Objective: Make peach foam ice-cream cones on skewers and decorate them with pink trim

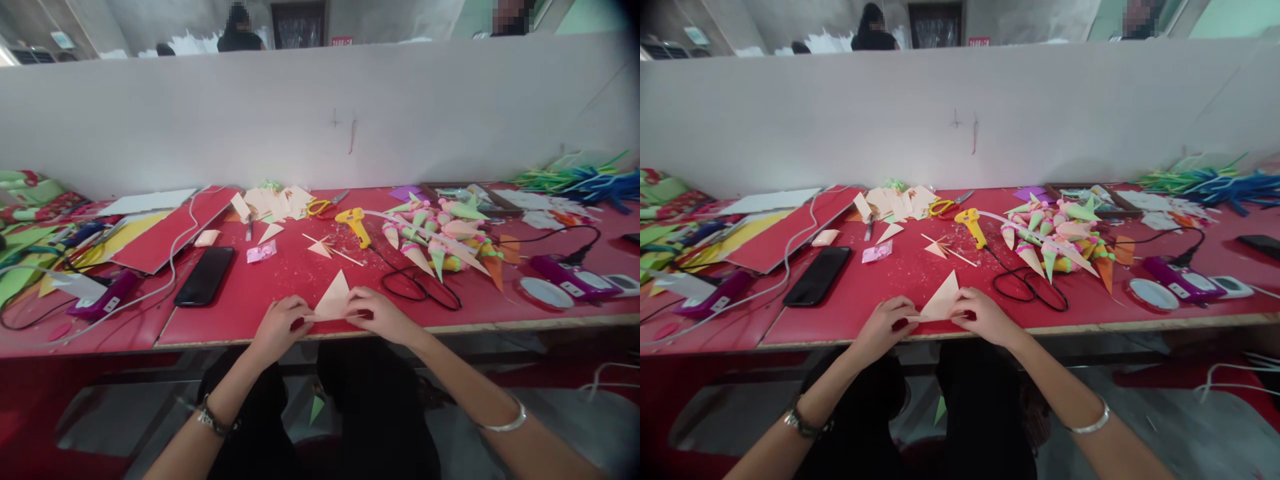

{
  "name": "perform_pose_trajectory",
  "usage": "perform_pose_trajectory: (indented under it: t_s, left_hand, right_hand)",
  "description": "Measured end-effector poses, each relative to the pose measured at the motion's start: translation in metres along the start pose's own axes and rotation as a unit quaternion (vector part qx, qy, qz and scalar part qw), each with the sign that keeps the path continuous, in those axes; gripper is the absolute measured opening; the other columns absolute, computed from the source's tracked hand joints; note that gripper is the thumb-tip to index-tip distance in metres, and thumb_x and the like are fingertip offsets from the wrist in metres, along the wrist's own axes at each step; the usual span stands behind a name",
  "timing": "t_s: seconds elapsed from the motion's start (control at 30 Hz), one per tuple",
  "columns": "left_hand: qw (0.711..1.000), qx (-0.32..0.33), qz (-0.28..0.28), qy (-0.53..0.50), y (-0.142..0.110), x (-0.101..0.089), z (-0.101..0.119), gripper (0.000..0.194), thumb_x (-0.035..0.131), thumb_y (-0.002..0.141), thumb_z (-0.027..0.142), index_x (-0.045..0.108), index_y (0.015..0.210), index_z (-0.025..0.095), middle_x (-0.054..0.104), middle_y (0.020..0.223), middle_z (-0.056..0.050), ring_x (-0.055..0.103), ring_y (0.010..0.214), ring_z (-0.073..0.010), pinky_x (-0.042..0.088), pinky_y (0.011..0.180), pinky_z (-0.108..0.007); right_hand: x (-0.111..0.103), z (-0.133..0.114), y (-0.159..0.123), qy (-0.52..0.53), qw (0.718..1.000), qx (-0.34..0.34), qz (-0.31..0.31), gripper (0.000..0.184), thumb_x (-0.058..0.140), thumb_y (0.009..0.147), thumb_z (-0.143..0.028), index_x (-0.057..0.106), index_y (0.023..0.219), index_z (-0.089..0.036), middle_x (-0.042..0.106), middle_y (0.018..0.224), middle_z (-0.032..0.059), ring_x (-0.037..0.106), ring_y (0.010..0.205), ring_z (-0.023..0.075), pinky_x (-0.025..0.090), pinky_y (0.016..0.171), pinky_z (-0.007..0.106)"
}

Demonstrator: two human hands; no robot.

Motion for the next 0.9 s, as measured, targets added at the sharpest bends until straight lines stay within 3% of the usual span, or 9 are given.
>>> perform_pose_trajectory:
  t_s: [0.13,0.33,0.5,0.7,0.83,0.9]
  left_hand:
    - [1.000,0.026,0.007,-0.001,-0.004,0.001,0.002,0.011,0.058,0.074,0.027,0.063,0.082,0.024,0.060,0.089,-0.001,0.053,0.083,-0.0146,0.037,0.074,-0.027]
    - [0.997,-0.037,0.074,-0.004,-0.004,0.001,-0.009,0.020,0.054,0.076,0.036,0.061,0.074,0.017,0.063,0.083,-0.003,0.055,0.076,-0.0150,0.040,0.071,-0.027]
    - [0.994,-0.082,0.068,0.006,-0.002,-0.003,-0.009,0.023,0.056,0.073,0.033,0.055,0.058,0.016,0.059,0.073,-0.001,0.053,0.068,-0.0135,0.038,0.067,-0.026]
    - [0.992,-0.105,0.061,0.036,-0.003,-0.003,-0.007,0.021,0.051,0.075,0.029,0.051,0.058,0.017,0.055,0.071,0.002,0.052,0.069,-0.0121,0.037,0.071,-0.027]
    - [0.990,-0.063,0.057,0.116,-0.001,-0.006,0.002,0.010,0.050,0.075,0.022,0.056,0.081,0.018,0.055,0.094,-0.003,0.051,0.085,-0.0154,0.037,0.076,-0.029]
    - [0.982,-0.002,0.044,0.185,0.001,-0.008,0.014,0.029,0.048,0.075,0.016,0.053,0.103,0.022,0.047,0.116,-0.006,0.048,0.096,-0.0177,0.035,0.081,-0.032]
  right_hand:
    - [-0.001,-0.002,-0.004,0.001,1.000,-0.030,-0.005,0.015,0.054,0.076,-0.016,0.067,0.082,-0.020,0.056,0.086,0.0049,0.051,0.083,0.0152,0.041,0.076,0.028]
    - [0.003,0.006,-0.001,-0.012,0.998,0.041,0.055,0.016,0.057,0.075,-0.032,0.061,0.069,-0.017,0.056,0.082,0.0048,0.051,0.080,0.0164,0.040,0.073,0.028]
    - [0.003,0.011,0.003,-0.022,0.992,0.094,0.076,0.019,0.056,0.074,-0.034,0.055,0.068,-0.016,0.054,0.076,0.0031,0.050,0.073,0.0150,0.038,0.065,0.026]
    - [0.005,0.014,0.006,-0.078,0.988,0.107,0.083,0.032,0.055,0.075,-0.034,0.037,0.054,-0.018,0.041,0.062,-0.0020,0.040,0.058,0.0106,0.031,0.054,0.023]
    - [0.007,0.016,0.007,-0.084,0.988,0.102,0.075,0.033,0.055,0.075,-0.033,0.033,0.054,-0.018,0.040,0.062,-0.0024,0.040,0.058,0.0103,0.030,0.054,0.022]
    - [0.008,0.017,0.008,-0.089,0.988,0.099,0.073,0.032,0.055,0.075,-0.031,0.034,0.054,-0.018,0.040,0.062,-0.0021,0.040,0.059,0.0107,0.030,0.055,0.023]
Point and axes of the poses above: each hand's wrist, its own y-axis towards the middle knuckle, its own x-axis out of the palm, z = x × y, the point moved 6 cm from there along y, towards the middle knuckle
